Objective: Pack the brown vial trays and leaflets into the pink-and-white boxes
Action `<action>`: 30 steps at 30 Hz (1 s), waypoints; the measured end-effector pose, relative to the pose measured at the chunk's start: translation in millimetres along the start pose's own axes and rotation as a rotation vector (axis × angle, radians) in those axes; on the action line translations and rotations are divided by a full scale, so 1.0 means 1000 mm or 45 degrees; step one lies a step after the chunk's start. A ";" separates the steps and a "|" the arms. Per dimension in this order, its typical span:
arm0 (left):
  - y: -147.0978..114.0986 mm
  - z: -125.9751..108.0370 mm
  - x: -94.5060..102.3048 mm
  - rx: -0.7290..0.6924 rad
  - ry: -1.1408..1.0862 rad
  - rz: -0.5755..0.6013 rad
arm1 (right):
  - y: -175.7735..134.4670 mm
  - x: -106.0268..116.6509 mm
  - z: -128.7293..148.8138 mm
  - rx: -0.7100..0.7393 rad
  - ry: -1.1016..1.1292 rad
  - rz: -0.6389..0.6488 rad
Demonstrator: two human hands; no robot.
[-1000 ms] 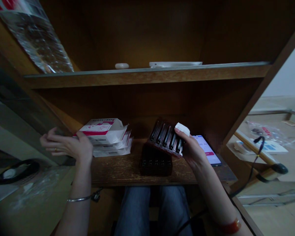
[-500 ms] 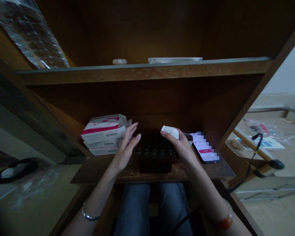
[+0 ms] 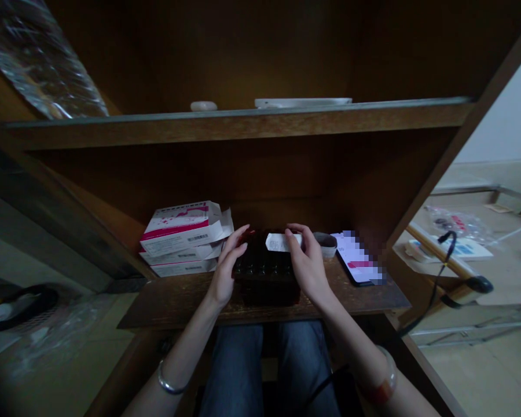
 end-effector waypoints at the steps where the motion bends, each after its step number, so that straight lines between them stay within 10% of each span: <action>1: -0.001 0.000 0.000 0.004 0.016 0.002 | 0.001 0.001 -0.001 0.045 -0.026 -0.027; 15: -0.011 -0.002 0.002 0.145 0.177 -0.006 | 0.017 0.036 -0.016 -0.003 -0.044 0.037; 23: -0.010 0.001 0.002 0.166 0.171 -0.003 | 0.058 0.078 -0.030 0.207 -0.249 -0.186; 30: -0.010 0.002 0.002 0.196 0.146 -0.032 | 0.090 0.062 -0.066 0.424 -0.518 0.227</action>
Point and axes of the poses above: each hand's wrist, its own y-axis towards the middle knuckle, its own x-axis out of the back of the hand, z = x × y, the point moved 5 cm from there along y, towards the middle knuckle, and after that the axes turned 13 degrees about x, right-handed, at the moved point
